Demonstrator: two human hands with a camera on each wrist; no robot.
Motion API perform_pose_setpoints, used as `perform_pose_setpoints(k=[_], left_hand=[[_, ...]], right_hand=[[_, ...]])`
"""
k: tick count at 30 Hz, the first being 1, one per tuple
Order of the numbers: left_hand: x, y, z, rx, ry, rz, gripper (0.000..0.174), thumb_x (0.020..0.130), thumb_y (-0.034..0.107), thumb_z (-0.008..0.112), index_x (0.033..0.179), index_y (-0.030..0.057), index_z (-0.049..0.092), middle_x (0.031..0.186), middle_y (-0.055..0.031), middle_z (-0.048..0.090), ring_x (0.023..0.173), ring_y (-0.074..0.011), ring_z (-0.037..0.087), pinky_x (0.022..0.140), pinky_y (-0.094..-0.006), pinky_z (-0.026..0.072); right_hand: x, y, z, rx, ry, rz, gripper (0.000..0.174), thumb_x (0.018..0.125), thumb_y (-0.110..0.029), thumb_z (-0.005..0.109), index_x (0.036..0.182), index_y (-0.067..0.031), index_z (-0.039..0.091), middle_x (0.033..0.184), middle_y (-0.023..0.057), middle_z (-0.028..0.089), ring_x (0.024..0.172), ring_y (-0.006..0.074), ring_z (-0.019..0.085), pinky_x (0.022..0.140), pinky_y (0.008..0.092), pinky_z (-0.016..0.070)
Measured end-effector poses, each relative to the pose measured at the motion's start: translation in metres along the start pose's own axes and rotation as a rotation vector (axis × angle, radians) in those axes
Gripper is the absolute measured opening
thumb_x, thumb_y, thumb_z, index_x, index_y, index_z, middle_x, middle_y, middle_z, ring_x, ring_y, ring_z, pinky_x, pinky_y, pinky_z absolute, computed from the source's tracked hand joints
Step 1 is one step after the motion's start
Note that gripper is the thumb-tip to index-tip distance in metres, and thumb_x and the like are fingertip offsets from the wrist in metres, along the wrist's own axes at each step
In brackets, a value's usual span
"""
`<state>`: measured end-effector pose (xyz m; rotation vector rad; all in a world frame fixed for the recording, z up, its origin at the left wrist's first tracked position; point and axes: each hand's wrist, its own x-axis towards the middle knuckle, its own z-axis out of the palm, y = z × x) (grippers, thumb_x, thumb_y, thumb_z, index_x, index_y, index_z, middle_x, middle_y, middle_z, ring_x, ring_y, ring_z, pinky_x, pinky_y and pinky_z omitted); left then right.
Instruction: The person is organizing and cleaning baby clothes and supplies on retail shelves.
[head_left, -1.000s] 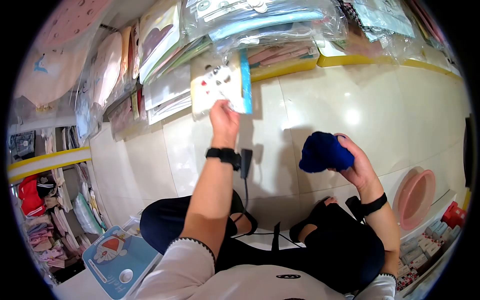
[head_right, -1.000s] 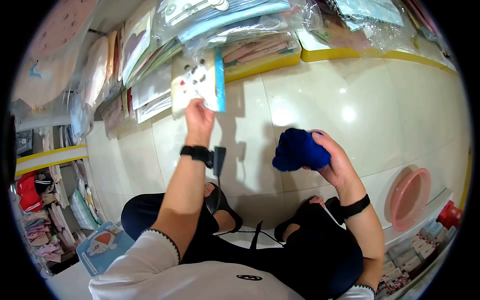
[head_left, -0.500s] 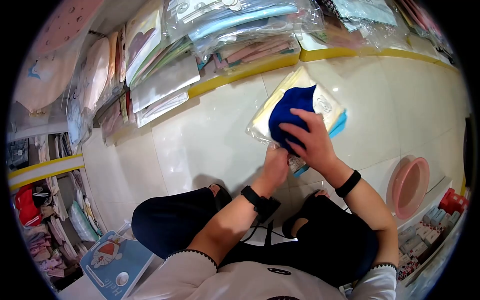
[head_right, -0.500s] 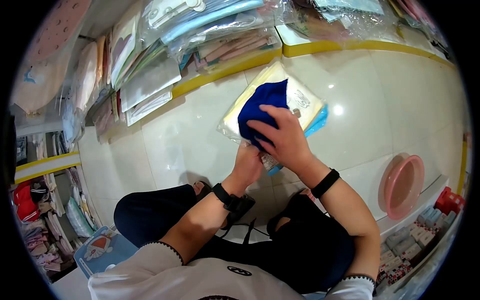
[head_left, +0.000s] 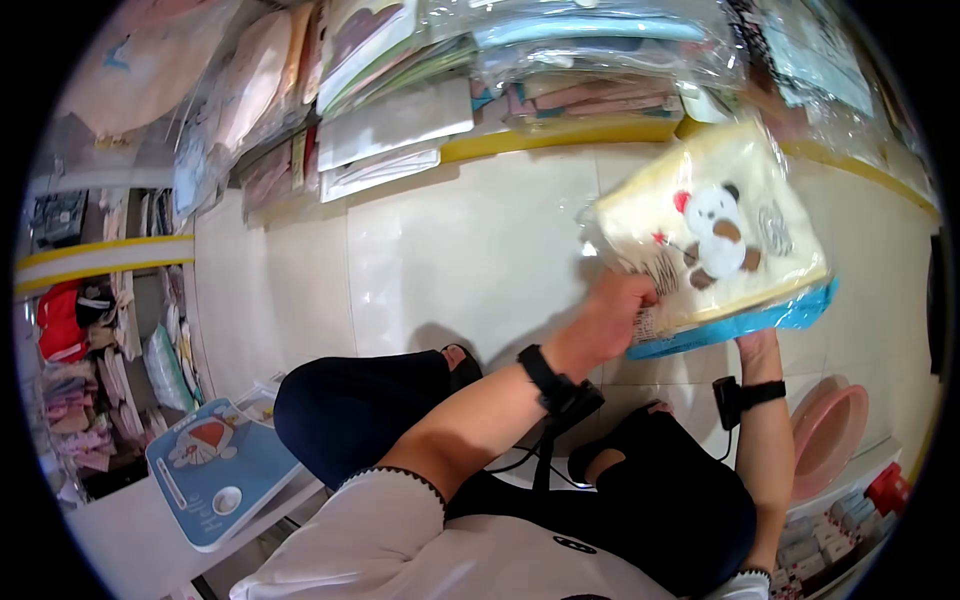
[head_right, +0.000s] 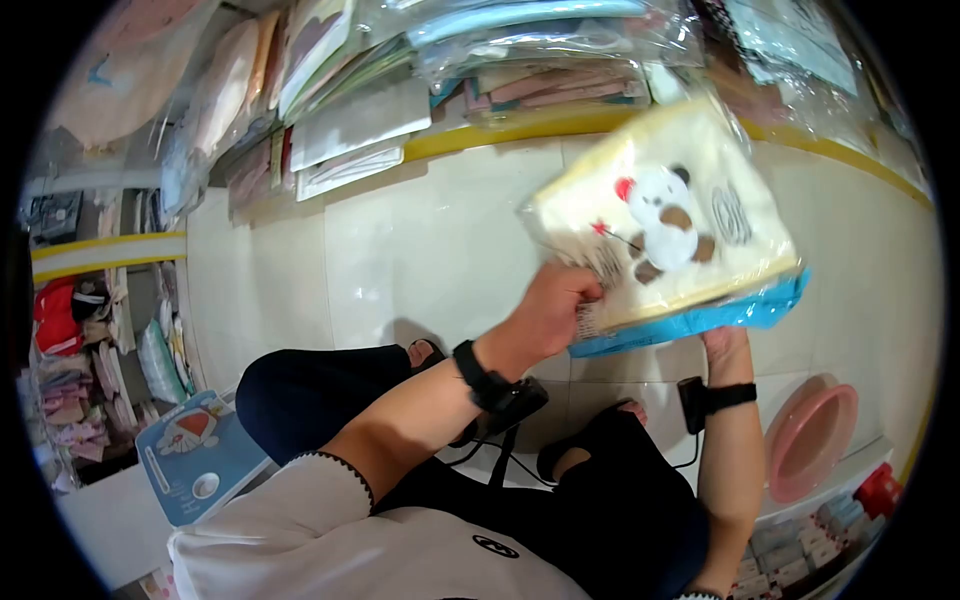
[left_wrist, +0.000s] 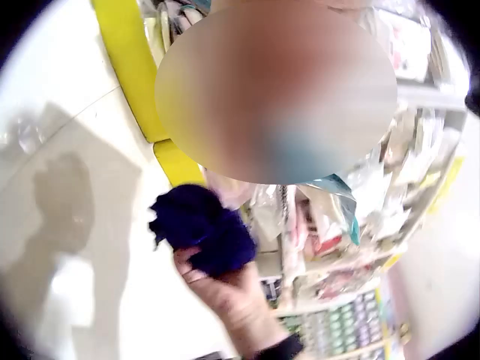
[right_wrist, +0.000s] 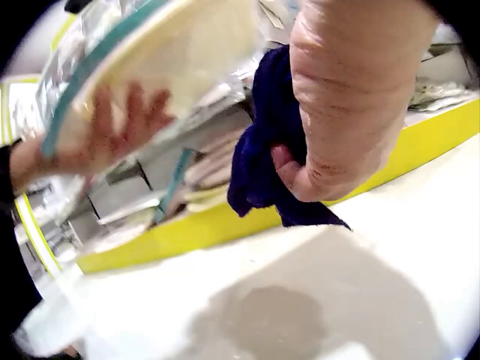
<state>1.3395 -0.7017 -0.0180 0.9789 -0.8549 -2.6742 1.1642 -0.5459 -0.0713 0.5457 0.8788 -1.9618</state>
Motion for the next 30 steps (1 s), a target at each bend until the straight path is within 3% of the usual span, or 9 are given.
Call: perform_pose_setpoints(k=[7, 10, 14, 19, 20, 23, 24, 26, 30], left_hand=[[0.035, -0.019, -0.020, 0.472, 0.326, 0.102, 0.030, 0.073, -0.007, 0.041, 0.099, -0.0048, 0.056, 0.086, -0.0114, 0.060, 0.075, -0.0192, 0.057, 0.064, -0.0305, 0.0472], [0.055, -0.041, -0.082, 0.758, 0.389, 0.133, 0.033, 0.074, -0.006, 0.041, 0.103, -0.0049, 0.056, 0.089, -0.0128, 0.061, 0.077, -0.0206, 0.058, 0.065, -0.0303, 0.0473], [0.059, -0.038, -0.118, 0.744, 0.447, 0.334, 0.018, 0.078, 0.006, 0.053, 0.089, -0.0061, 0.059, 0.077, -0.0237, 0.062, 0.069, -0.0372, 0.059, 0.061, -0.0378, 0.0457], [0.086, -0.034, -0.138, 0.580, 0.478, 0.442, 0.021, 0.079, 0.005, 0.047, 0.093, -0.0053, 0.059, 0.078, -0.0205, 0.062, 0.069, -0.0334, 0.060, 0.061, -0.0395, 0.0451], [0.095, -0.039, -0.148, 0.547, 0.446, 0.457, 0.022, 0.080, 0.005, 0.046, 0.094, -0.0048, 0.059, 0.079, -0.0197, 0.062, 0.070, -0.0325, 0.060, 0.061, -0.0395, 0.0450], [0.081, 0.003, -0.130, 0.410, 0.462, -0.020, 0.021, 0.083, 0.004, 0.048, 0.100, -0.0013, 0.059, 0.088, -0.0098, 0.061, 0.073, -0.0189, 0.060, 0.060, -0.0316, 0.0474], [0.090, 0.001, -0.135, 0.326, 0.409, 0.013, 0.021, 0.083, 0.005, 0.049, 0.100, -0.0005, 0.059, 0.087, -0.0103, 0.061, 0.075, -0.0196, 0.060, 0.061, -0.0315, 0.0474], [0.113, -0.010, -0.144, 0.156, 0.310, 0.084, 0.021, 0.082, 0.006, 0.051, 0.101, 0.0011, 0.059, 0.086, -0.0113, 0.061, 0.078, -0.0209, 0.060, 0.065, -0.0313, 0.0473], [0.105, 0.008, -0.117, 1.086, 0.435, -0.072, 0.023, 0.080, 0.010, 0.043, 0.094, 0.0019, 0.059, 0.089, -0.0191, 0.061, 0.082, -0.0358, 0.058, 0.071, -0.0399, 0.0457]], right_hand=[[-0.014, 0.030, 0.017, 0.140, -0.394, 0.302, 0.042, 0.093, -0.030, 0.042, 0.126, -0.0037, 0.044, 0.126, 0.0133, 0.049, 0.112, 0.0278, 0.049, 0.095, 0.0407, 0.0417], [-0.032, 0.027, 0.047, -0.027, -0.264, 0.221, 0.037, 0.094, -0.018, 0.039, 0.127, -0.0008, 0.043, 0.126, 0.0144, 0.049, 0.114, 0.0254, 0.048, 0.098, 0.0360, 0.0384], [-0.052, 0.011, 0.075, -0.154, -0.436, 0.180, 0.043, 0.093, -0.018, 0.040, 0.131, 0.0008, 0.036, 0.133, 0.0151, 0.042, 0.121, 0.0277, 0.042, 0.105, 0.0384, 0.0298], [-0.040, -0.019, 0.085, -0.451, -0.391, 0.146, 0.038, 0.094, -0.023, 0.041, 0.122, 0.0013, 0.043, 0.121, 0.0146, 0.052, 0.113, 0.0275, 0.049, 0.100, 0.0355, 0.0364], [-0.034, -0.027, 0.084, -0.493, -0.232, 0.195, 0.033, 0.094, -0.029, 0.042, 0.103, 0.0003, 0.055, 0.106, 0.0131, 0.058, 0.098, 0.0242, 0.056, 0.088, 0.0330, 0.0449], [-0.018, -0.046, 0.087, -0.765, -0.619, 0.402, 0.038, 0.093, -0.035, 0.044, 0.083, -0.0020, 0.060, 0.097, 0.0112, 0.060, 0.086, 0.0203, 0.059, 0.077, 0.0313, 0.0486], [-0.016, -0.047, 0.086, -0.984, -0.476, 0.401, 0.044, 0.091, -0.041, 0.046, 0.071, -0.0038, 0.059, 0.093, 0.0112, 0.060, 0.080, 0.0167, 0.058, 0.073, 0.0309, 0.0489], [-0.014, -0.031, 0.082, -1.281, -0.398, 0.428, 0.039, 0.089, -0.038, 0.052, 0.101, -0.0019, 0.059, 0.089, 0.0094, 0.061, 0.079, 0.0153, 0.059, 0.076, 0.0272, 0.0471], [-0.023, 0.023, 0.070, -1.122, -0.549, 0.541, 0.055, 0.087, -0.028, 0.058, 0.132, -0.0051, 0.037, 0.101, 0.0091, 0.061, 0.083, 0.0148, 0.060, 0.080, 0.0266, 0.0476]])
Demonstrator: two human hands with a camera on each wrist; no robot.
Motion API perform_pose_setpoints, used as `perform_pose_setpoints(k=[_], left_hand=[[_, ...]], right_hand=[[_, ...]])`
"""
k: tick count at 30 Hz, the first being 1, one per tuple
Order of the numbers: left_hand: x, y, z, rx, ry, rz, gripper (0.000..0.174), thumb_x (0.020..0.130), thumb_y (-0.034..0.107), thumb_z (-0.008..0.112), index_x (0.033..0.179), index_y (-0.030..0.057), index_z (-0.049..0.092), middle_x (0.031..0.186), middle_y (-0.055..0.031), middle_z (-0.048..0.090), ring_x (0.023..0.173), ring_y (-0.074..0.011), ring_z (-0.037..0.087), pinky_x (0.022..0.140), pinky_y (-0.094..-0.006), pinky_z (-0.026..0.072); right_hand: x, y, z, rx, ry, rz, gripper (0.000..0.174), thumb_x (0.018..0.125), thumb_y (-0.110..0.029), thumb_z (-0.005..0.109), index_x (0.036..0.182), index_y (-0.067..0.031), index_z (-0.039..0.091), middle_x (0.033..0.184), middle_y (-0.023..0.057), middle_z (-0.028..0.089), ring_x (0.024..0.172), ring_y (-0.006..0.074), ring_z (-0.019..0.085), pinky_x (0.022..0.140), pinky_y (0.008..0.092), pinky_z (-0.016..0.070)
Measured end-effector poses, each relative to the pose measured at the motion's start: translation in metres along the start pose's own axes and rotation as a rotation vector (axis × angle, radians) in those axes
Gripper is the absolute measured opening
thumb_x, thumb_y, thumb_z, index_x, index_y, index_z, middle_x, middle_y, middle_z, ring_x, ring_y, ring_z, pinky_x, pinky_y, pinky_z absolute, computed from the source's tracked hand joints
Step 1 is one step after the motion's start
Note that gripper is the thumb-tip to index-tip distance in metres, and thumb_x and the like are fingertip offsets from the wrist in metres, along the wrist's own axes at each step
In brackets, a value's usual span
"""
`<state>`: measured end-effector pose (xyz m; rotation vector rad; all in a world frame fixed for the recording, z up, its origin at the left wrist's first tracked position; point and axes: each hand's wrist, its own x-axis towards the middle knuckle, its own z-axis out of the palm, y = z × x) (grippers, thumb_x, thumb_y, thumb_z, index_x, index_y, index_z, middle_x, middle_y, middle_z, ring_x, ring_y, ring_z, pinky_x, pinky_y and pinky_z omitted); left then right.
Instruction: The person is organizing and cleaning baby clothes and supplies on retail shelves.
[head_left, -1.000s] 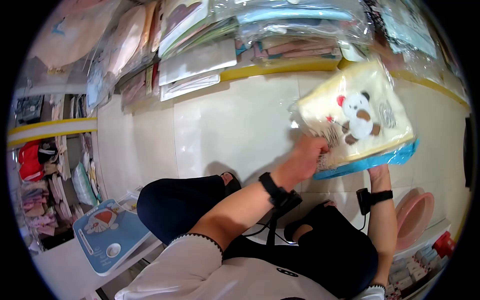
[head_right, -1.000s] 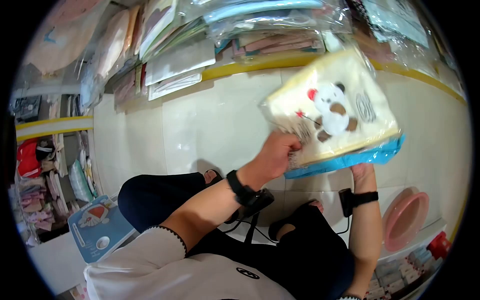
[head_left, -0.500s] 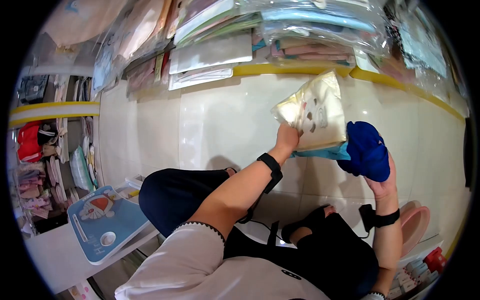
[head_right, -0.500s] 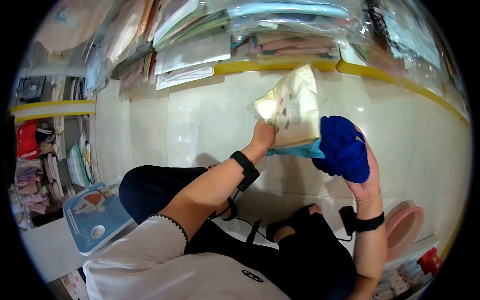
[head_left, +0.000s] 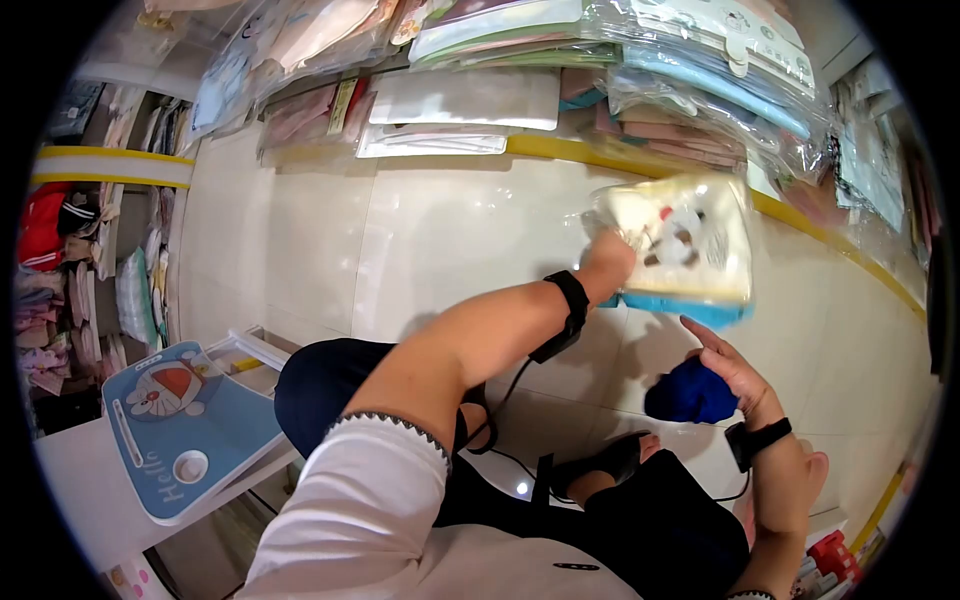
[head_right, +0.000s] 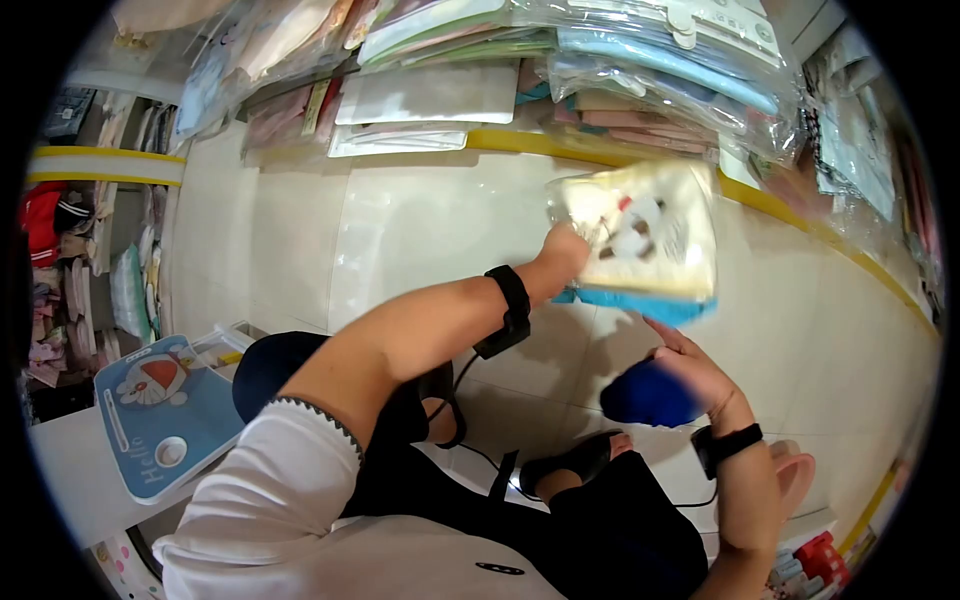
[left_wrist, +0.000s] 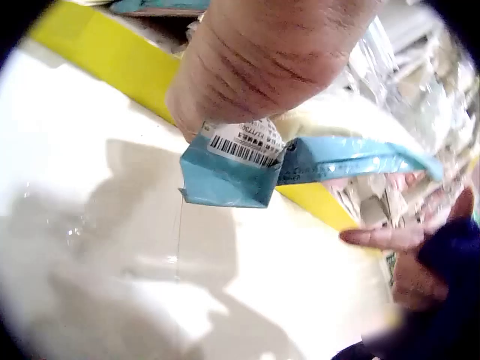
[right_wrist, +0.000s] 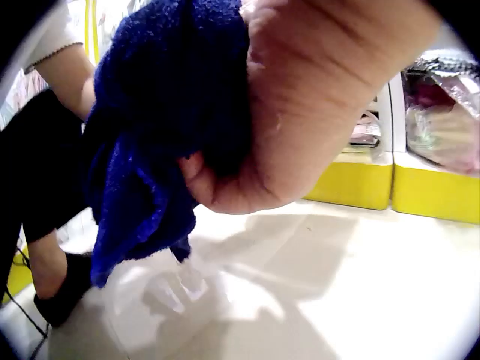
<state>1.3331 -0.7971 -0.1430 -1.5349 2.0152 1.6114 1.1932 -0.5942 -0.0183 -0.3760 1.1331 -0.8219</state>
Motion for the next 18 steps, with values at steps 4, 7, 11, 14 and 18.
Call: perform_pose_setpoints(k=[4, 7, 11, 14, 18], left_hand=[[-0.048, 0.014, -0.026, -0.333, 0.072, 0.116, 0.023, 0.076, 0.002, 0.045, 0.095, -0.0035, 0.057, 0.087, -0.0176, 0.059, 0.082, -0.0271, 0.058, 0.071, -0.0365, 0.0460], [-0.094, 0.057, -0.082, -0.514, -0.186, 0.010, 0.022, 0.076, 0.002, 0.047, 0.094, -0.0044, 0.057, 0.085, -0.0159, 0.060, 0.082, -0.0246, 0.059, 0.068, -0.0359, 0.0465], [-0.069, 0.042, -0.156, -0.603, -0.589, -0.180, 0.045, 0.084, 0.028, 0.058, 0.117, -0.0004, 0.047, 0.113, -0.0156, 0.049, 0.099, -0.0247, 0.052, 0.073, -0.0372, 0.0503], [-0.024, 0.006, -0.210, -0.730, -0.142, -0.158, 0.054, 0.086, 0.036, 0.057, 0.125, 0.0028, 0.039, 0.121, -0.0139, 0.041, 0.106, -0.0265, 0.047, 0.082, -0.0395, 0.0492], [-0.001, -0.006, -0.231, -1.017, 0.174, -0.045, 0.048, 0.087, 0.032, 0.057, 0.122, 0.0025, 0.041, 0.116, -0.0128, 0.045, 0.103, -0.0223, 0.049, 0.082, -0.0366, 0.0491]], right_hand=[[0.028, -0.003, 0.027, 0.531, 0.160, 0.018, 0.050, 0.089, -0.037, 0.053, 0.120, 0.0019, 0.045, 0.105, 0.0124, 0.060, 0.088, 0.0198, 0.063, 0.077, 0.0307, 0.0529], [0.040, -0.015, 0.033, 0.567, 0.105, 0.053, 0.052, 0.093, -0.040, 0.041, 0.117, 0.0059, 0.047, 0.106, 0.0143, 0.060, 0.092, 0.0234, 0.061, 0.084, 0.0337, 0.0497], [0.035, -0.006, 0.021, 0.641, 0.066, 0.016, 0.051, 0.095, -0.039, 0.035, 0.110, 0.0063, 0.053, 0.106, 0.0150, 0.060, 0.098, 0.0256, 0.057, 0.091, 0.0356, 0.0425], [0.024, -0.010, 0.019, 0.711, 0.031, 0.026, 0.052, 0.095, -0.038, 0.036, 0.119, 0.0075, 0.045, 0.112, 0.0169, 0.057, 0.102, 0.0275, 0.055, 0.094, 0.0370, 0.0409], [0.014, -0.016, 0.029, 0.683, 0.140, 0.056, 0.055, 0.094, -0.038, 0.037, 0.126, 0.0071, 0.038, 0.117, 0.0180, 0.054, 0.103, 0.0275, 0.055, 0.094, 0.0367, 0.0412]])
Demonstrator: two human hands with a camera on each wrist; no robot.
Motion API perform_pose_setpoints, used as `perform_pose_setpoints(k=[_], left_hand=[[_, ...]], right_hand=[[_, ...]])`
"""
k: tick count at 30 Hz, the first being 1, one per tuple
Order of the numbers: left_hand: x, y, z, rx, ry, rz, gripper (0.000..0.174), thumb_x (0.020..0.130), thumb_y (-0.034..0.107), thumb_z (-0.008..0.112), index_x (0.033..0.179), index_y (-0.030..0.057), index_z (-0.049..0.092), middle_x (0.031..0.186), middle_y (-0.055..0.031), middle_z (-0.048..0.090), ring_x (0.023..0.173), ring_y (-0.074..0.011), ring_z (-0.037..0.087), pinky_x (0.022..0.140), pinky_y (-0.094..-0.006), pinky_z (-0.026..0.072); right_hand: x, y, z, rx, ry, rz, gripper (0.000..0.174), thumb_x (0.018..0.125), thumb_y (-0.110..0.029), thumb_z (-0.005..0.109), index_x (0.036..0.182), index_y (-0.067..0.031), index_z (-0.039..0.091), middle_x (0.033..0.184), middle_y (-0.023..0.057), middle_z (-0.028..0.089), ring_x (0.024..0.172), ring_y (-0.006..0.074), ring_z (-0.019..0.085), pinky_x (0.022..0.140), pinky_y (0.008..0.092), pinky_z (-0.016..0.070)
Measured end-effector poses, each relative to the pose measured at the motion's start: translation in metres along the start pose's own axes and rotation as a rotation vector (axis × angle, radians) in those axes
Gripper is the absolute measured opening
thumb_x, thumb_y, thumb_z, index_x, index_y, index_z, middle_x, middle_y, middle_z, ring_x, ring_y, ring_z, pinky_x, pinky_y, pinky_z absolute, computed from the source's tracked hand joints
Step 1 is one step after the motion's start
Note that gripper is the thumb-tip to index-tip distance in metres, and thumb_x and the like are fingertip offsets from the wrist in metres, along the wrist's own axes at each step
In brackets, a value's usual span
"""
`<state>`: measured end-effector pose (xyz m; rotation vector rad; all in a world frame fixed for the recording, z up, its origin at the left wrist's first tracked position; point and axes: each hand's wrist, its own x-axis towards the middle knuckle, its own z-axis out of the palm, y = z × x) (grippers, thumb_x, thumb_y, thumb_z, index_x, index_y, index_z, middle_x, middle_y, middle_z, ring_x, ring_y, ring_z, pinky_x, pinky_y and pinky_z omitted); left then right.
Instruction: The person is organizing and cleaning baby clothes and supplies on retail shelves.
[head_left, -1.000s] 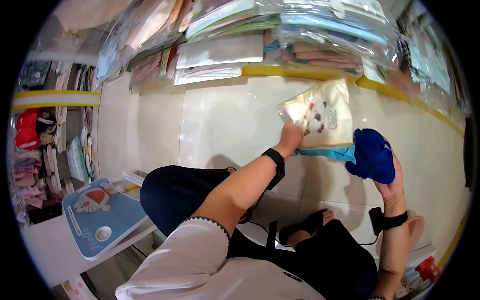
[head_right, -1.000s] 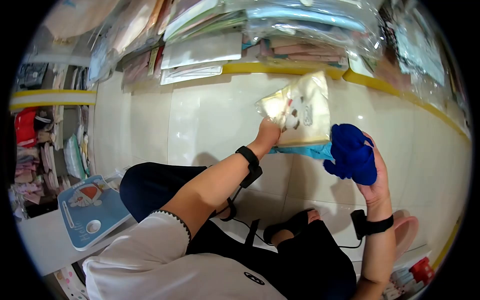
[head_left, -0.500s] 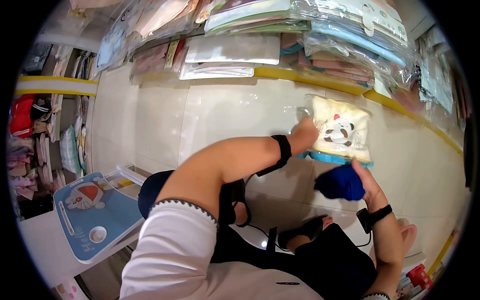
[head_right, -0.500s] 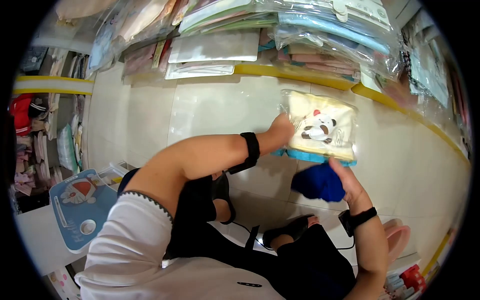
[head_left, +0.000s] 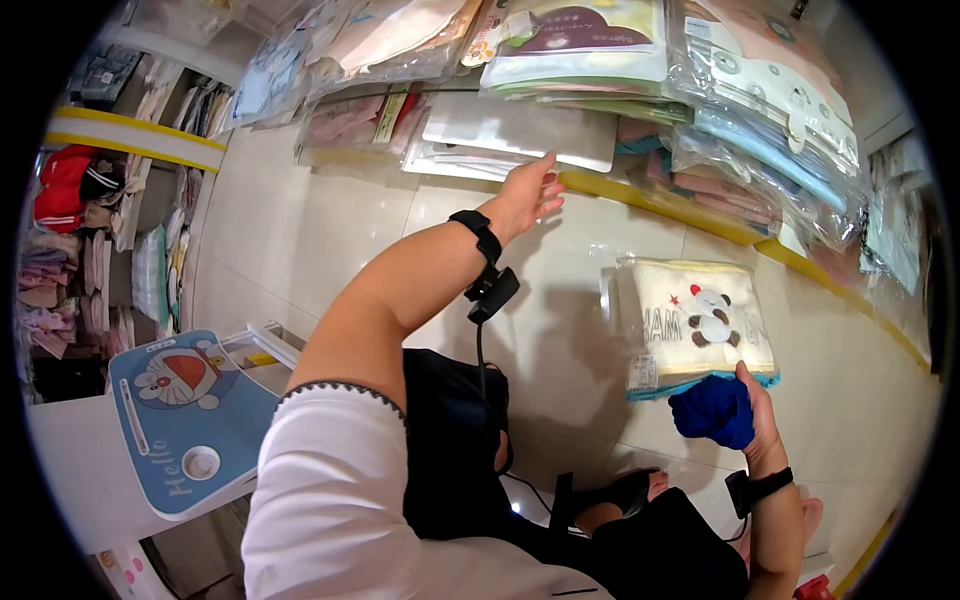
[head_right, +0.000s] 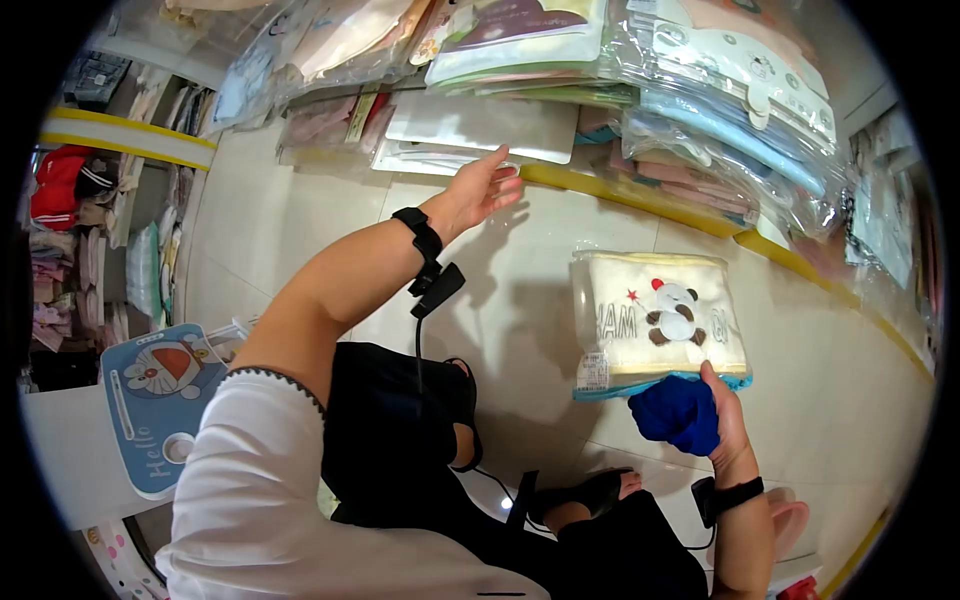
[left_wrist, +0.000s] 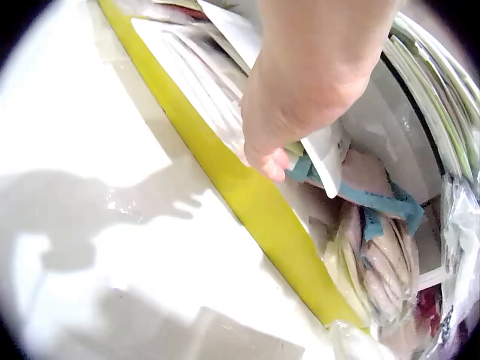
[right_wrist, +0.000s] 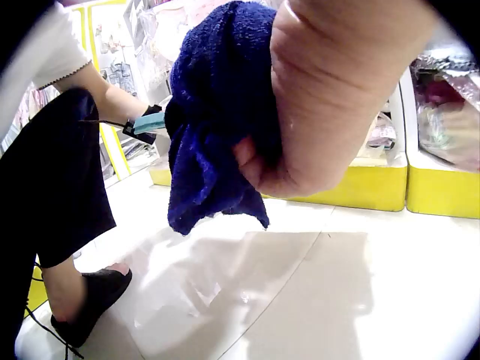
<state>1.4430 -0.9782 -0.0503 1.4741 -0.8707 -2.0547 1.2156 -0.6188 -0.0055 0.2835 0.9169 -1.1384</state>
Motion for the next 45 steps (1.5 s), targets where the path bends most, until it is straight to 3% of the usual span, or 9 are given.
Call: perform_pose_setpoints(k=[9, 16, 20, 23, 26, 30, 33, 42, 45], left_hand=[[0.038, 0.018, 0.010, -0.207, 0.073, 0.216, 0.024, 0.089, 0.017, 0.052, 0.105, 0.0000, 0.049, 0.088, -0.0110, 0.056, 0.072, -0.0201, 0.058, 0.061, -0.0280, 0.0552], [0.025, 0.031, 0.000, -0.157, 0.154, 0.334, 0.015, 0.085, 0.003, 0.049, 0.097, -0.0043, 0.048, 0.086, -0.0141, 0.055, 0.067, -0.0206, 0.058, 0.058, -0.0274, 0.0539], [0.013, 0.023, -0.020, -0.218, 0.162, 0.244, 0.016, 0.082, 0.008, 0.051, 0.092, -0.0033, 0.048, 0.082, -0.0132, 0.055, 0.064, -0.0182, 0.056, 0.054, -0.0239, 0.0502], [-0.009, -0.003, -0.018, -0.638, 0.024, 0.287, 0.029, 0.080, 0.012, 0.047, 0.105, -0.0042, 0.048, 0.105, -0.0169, 0.057, 0.096, -0.0260, 0.059, 0.082, -0.0356, 0.0501], [-0.041, -0.040, -0.007, -0.737, -0.167, 0.185, 0.045, 0.085, 0.024, 0.045, 0.122, -0.0020, 0.043, 0.122, -0.0152, 0.052, 0.113, -0.0285, 0.050, 0.097, -0.0425, 0.0399], [-0.040, -0.058, 0.009, -0.581, -0.155, 0.153, 0.050, 0.092, 0.040, 0.044, 0.121, -0.0009, 0.043, 0.121, -0.0133, 0.052, 0.110, -0.0260, 0.052, 0.094, -0.0410, 0.0424], [-0.017, -0.055, 0.011, -0.407, -0.119, 0.200, 0.043, 0.093, 0.033, 0.043, 0.120, -0.0014, 0.043, 0.118, -0.0127, 0.053, 0.109, -0.0249, 0.053, 0.093, -0.0383, 0.0440], [-0.046, -0.119, 0.056, -0.566, 0.274, 0.153, 0.023, 0.090, 0.018, 0.053, 0.110, 0.0060, 0.054, 0.099, -0.0027, 0.061, 0.081, -0.0141, 0.061, 0.057, -0.0255, 0.0506], [-0.073, -0.161, 0.066, -0.624, 0.137, 0.207, 0.032, 0.091, 0.015, 0.050, 0.120, 0.0040, 0.046, 0.112, -0.0053, 0.056, 0.097, -0.0171, 0.056, 0.078, -0.0282, 0.0483]], right_hand=[[-0.002, 0.006, 0.011, 0.066, 0.033, -0.045, 0.052, 0.094, -0.036, 0.041, 0.127, 0.0044, 0.039, 0.119, 0.0176, 0.053, 0.106, 0.0279, 0.054, 0.095, 0.0373, 0.0412], [0.002, 0.009, -0.004, 0.066, 0.043, -0.015, 0.051, 0.094, -0.035, 0.041, 0.124, 0.0047, 0.042, 0.116, 0.0183, 0.056, 0.102, 0.0287, 0.057, 0.092, 0.0374, 0.0441], [0.004, 0.006, -0.006, 0.069, 0.007, 0.008, 0.050, 0.094, -0.036, 0.041, 0.123, 0.0050, 0.043, 0.114, 0.0190, 0.056, 0.100, 0.0285, 0.058, 0.090, 0.0369, 0.0456], [0.009, 0.005, -0.009, 0.060, -0.025, -0.021, 0.047, 0.093, -0.033, 0.044, 0.121, 0.0049, 0.044, 0.110, 0.0180, 0.059, 0.097, 0.0270, 0.060, 0.087, 0.0366, 0.0480], [0.005, 0.002, 0.019, 0.054, 0.044, -0.089, 0.045, 0.093, -0.031, 0.045, 0.121, 0.0045, 0.044, 0.107, 0.0166, 0.060, 0.093, 0.0264, 0.062, 0.086, 0.0367, 0.0489], [-0.001, -0.002, 0.004, -0.055, 0.015, -0.081, 0.045, 0.093, -0.030, 0.045, 0.123, 0.0035, 0.042, 0.111, 0.0162, 0.058, 0.095, 0.0258, 0.061, 0.086, 0.0358, 0.0492], [-0.004, 0.002, -0.007, -0.035, 0.020, -0.084, 0.045, 0.093, -0.030, 0.045, 0.124, 0.0031, 0.041, 0.113, 0.0160, 0.057, 0.097, 0.0251, 0.060, 0.086, 0.0350, 0.0496], [-0.009, 0.010, -0.035, -0.056, 0.092, -0.154, 0.042, 0.091, -0.027, 0.051, 0.121, 0.0013, 0.046, 0.110, 0.0125, 0.059, 0.094, 0.0210, 0.060, 0.083, 0.0324, 0.0495], [-0.009, 0.008, -0.047, -0.083, 0.124, -0.189, 0.041, 0.090, -0.026, 0.053, 0.120, 0.0010, 0.047, 0.109, 0.0109, 0.059, 0.092, 0.0197, 0.061, 0.082, 0.0318, 0.0495]])
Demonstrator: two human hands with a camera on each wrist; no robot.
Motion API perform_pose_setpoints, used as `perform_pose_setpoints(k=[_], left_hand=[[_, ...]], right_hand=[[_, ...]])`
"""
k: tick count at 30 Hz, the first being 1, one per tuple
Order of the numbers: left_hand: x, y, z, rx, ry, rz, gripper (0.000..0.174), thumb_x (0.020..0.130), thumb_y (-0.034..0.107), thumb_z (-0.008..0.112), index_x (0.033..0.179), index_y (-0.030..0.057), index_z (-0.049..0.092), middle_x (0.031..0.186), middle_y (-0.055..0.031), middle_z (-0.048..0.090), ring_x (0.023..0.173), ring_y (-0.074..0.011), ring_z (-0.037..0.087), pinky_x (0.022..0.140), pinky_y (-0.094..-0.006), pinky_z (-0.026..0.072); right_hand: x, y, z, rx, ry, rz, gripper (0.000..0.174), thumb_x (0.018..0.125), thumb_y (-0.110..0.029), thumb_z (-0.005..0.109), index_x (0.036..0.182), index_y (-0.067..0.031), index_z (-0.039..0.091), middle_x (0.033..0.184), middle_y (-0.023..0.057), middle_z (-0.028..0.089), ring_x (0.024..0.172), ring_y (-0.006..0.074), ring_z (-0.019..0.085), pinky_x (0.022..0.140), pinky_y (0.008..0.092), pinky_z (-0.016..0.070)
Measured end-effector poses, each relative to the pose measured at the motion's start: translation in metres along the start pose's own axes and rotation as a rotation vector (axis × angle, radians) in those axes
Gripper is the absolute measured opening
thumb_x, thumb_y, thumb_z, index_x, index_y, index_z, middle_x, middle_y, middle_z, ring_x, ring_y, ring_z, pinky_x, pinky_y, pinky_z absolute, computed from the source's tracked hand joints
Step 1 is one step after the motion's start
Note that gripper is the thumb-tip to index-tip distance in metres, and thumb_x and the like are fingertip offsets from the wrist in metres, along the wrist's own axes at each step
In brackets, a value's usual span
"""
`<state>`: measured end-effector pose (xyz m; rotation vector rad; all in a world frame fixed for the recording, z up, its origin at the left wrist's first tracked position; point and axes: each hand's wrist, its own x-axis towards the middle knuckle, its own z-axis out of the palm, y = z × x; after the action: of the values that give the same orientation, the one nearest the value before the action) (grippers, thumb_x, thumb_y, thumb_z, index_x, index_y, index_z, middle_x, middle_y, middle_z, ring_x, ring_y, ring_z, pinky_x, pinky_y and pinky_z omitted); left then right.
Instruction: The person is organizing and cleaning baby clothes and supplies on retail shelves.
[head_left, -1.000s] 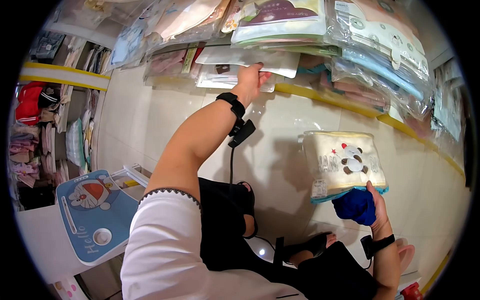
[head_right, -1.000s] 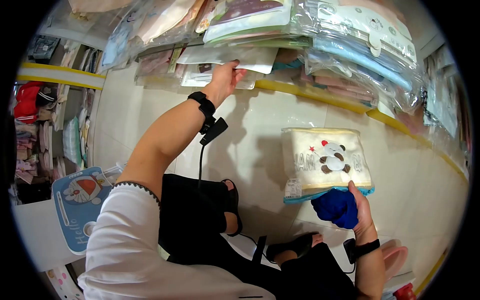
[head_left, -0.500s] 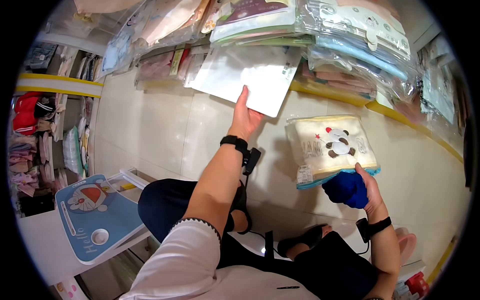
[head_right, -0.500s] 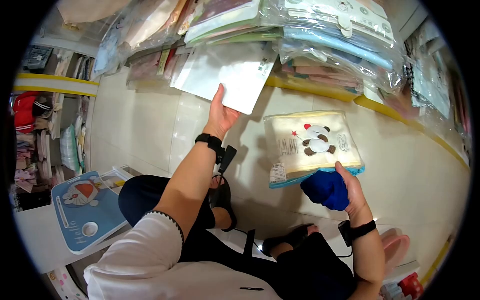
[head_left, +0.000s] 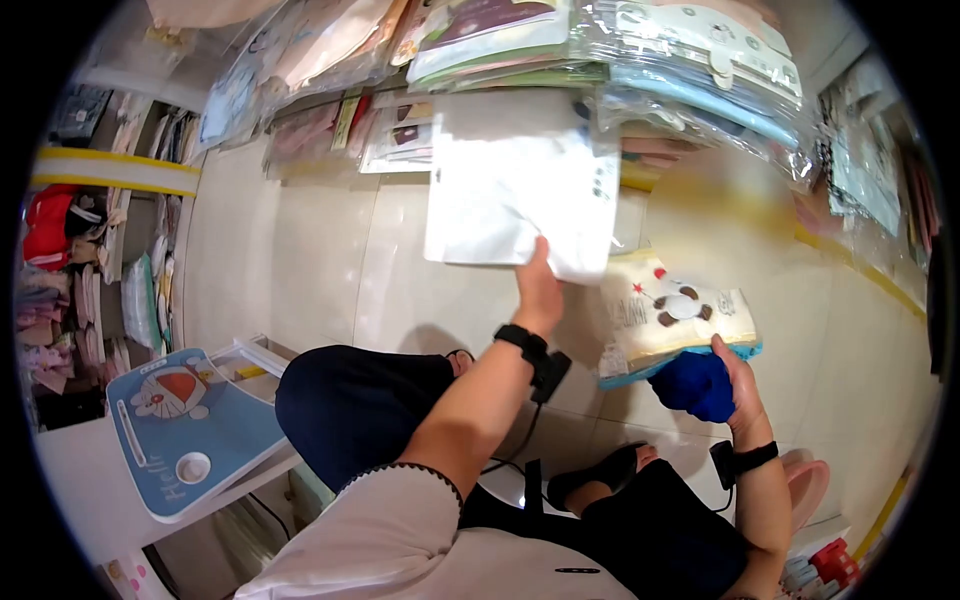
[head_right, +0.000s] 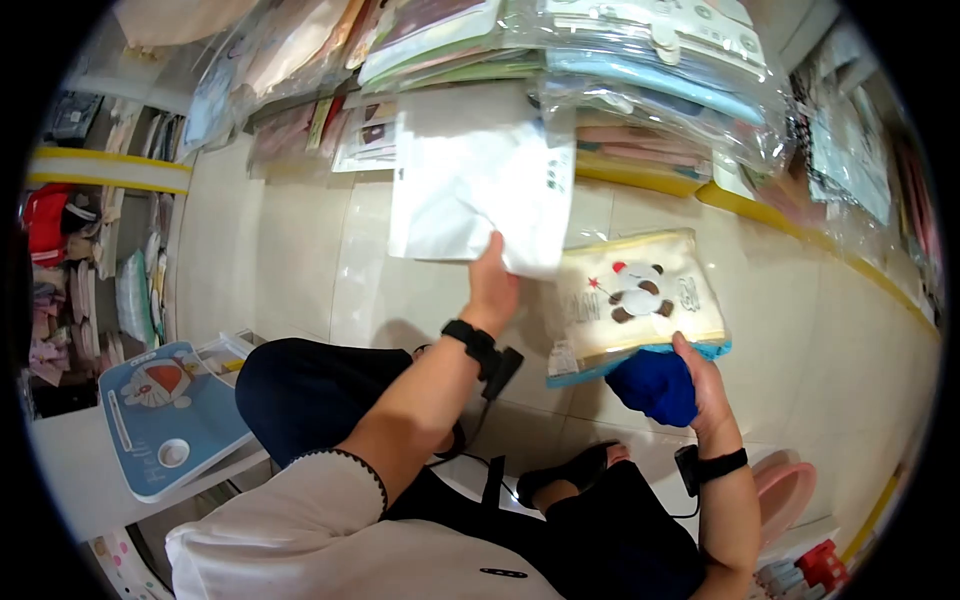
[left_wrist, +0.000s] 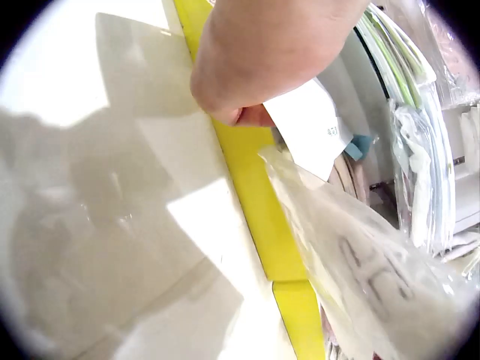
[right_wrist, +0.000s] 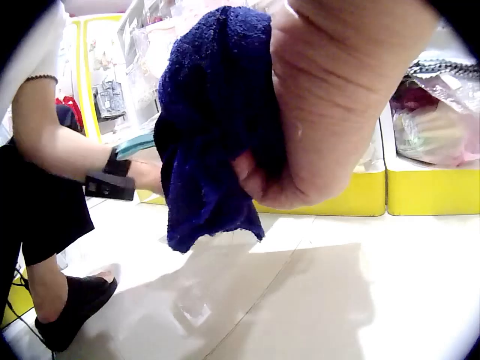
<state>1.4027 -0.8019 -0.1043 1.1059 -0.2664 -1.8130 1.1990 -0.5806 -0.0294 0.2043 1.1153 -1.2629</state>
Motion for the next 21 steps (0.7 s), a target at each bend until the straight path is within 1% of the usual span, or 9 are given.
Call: perform_pose_setpoints(k=[1, 3, 5, 9, 12, 16, 18, 20, 21], left_hand=[[-0.010, -0.010, -0.005, -0.015, -0.023, 0.011, 0.033, 0.091, 0.015, 0.050, 0.122, 0.0029, 0.045, 0.115, -0.0062, 0.054, 0.102, -0.0187, 0.054, 0.084, -0.0302, 0.0465], [-0.022, -0.037, -0.022, 0.095, 0.152, -0.049, 0.035, 0.092, 0.017, 0.049, 0.122, 0.0008, 0.045, 0.119, -0.0080, 0.052, 0.106, -0.0207, 0.051, 0.090, -0.0334, 0.0432], [-0.045, -0.054, -0.033, 0.196, 0.080, 0.032, 0.046, 0.090, 0.023, 0.052, 0.125, -0.0040, 0.041, 0.123, -0.0106, 0.048, 0.110, -0.0213, 0.046, 0.093, -0.0305, 0.0366], [-0.093, -0.043, -0.025, 0.502, 0.102, -0.072, 0.042, 0.091, 0.024, 0.050, 0.120, -0.0053, 0.045, 0.117, -0.0120, 0.051, 0.104, -0.0221, 0.047, 0.090, -0.0315, 0.0368], [-0.101, -0.054, -0.025, 0.567, 0.084, -0.003, 0.038, 0.093, 0.022, 0.048, 0.120, -0.0033, 0.045, 0.114, -0.0073, 0.051, 0.102, -0.0173, 0.047, 0.089, -0.0297, 0.0384], [-0.108, -0.051, -0.023, 0.526, -0.024, -0.030, 0.040, 0.092, 0.023, 0.049, 0.121, -0.0038, 0.043, 0.115, -0.0076, 0.050, 0.102, -0.0174, 0.046, 0.089, -0.0298, 0.0378], [-0.121, -0.051, -0.021, 0.616, 0.003, -0.051, 0.041, 0.092, 0.024, 0.050, 0.121, -0.0039, 0.043, 0.115, -0.0080, 0.050, 0.102, -0.0177, 0.046, 0.089, -0.0300, 0.0376], [-0.143, -0.059, -0.022, 0.623, -0.037, -0.141, 0.040, 0.092, 0.024, 0.050, 0.120, -0.0045, 0.045, 0.113, -0.0097, 0.051, 0.100, -0.0193, 0.048, 0.089, -0.0308, 0.0384], [-0.142, -0.058, -0.029, 0.640, -0.076, -0.136, 0.040, 0.092, 0.025, 0.050, 0.118, -0.0053, 0.047, 0.112, -0.0111, 0.053, 0.099, -0.0202, 0.049, 0.087, -0.0312, 0.0390]], right_hand=[[-0.002, -0.003, -0.006, -0.005, -0.013, 0.008, 0.040, 0.090, -0.025, 0.054, 0.120, 0.0010, 0.047, 0.109, 0.0105, 0.059, 0.092, 0.0196, 0.061, 0.082, 0.0316, 0.0494], [-0.011, -0.013, 0.002, -0.014, -0.040, 0.047, 0.040, 0.088, -0.023, 0.056, 0.119, 0.0013, 0.048, 0.110, 0.0102, 0.059, 0.093, 0.0201, 0.060, 0.083, 0.0320, 0.0490], [-0.013, -0.022, -0.015, -0.141, 0.000, 0.023, 0.042, 0.087, -0.019, 0.058, 0.121, 0.0017, 0.047, 0.112, 0.0103, 0.058, 0.095, 0.0210, 0.059, 0.084, 0.0326, 0.0483], [-0.026, -0.047, -0.035, -0.304, 0.066, -0.030, 0.043, 0.086, -0.018, 0.059, 0.121, 0.0029, 0.046, 0.112, 0.0106, 0.058, 0.096, 0.0198, 0.058, 0.085, 0.0306, 0.0475], [-0.036, -0.061, -0.055, -0.300, 0.126, -0.107, 0.041, 0.087, -0.020, 0.058, 0.120, 0.0026, 0.048, 0.109, 0.0090, 0.059, 0.093, 0.0192, 0.059, 0.084, 0.0302, 0.0479], [-0.059, -0.080, -0.075, -0.288, 0.182, -0.200, 0.038, 0.088, -0.022, 0.056, 0.118, 0.0022, 0.050, 0.107, 0.0092, 0.060, 0.093, 0.0194, 0.060, 0.083, 0.0318, 0.0494], [-0.072, -0.092, -0.079, -0.245, 0.213, -0.135, 0.038, 0.089, -0.023, 0.055, 0.116, 0.0031, 0.050, 0.105, 0.0118, 0.061, 0.088, 0.0207, 0.062, 0.080, 0.0313, 0.0509], [-0.076, -0.096, -0.097, -0.217, 0.279, -0.196, 0.025, 0.090, -0.026, 0.054, 0.091, -0.0015, 0.059, 0.077, 0.0026, 0.062, 0.066, 0.0127, 0.059, 0.062, 0.0256, 0.0490], [-0.069, -0.091, -0.074, -0.184, 0.435, -0.299, 0.023, 0.089, -0.027, 0.055, 0.082, -0.0052, 0.059, 0.069, -0.0002, 0.059, 0.059, 0.0105, 0.055, 0.056, 0.0247, 0.0461]])
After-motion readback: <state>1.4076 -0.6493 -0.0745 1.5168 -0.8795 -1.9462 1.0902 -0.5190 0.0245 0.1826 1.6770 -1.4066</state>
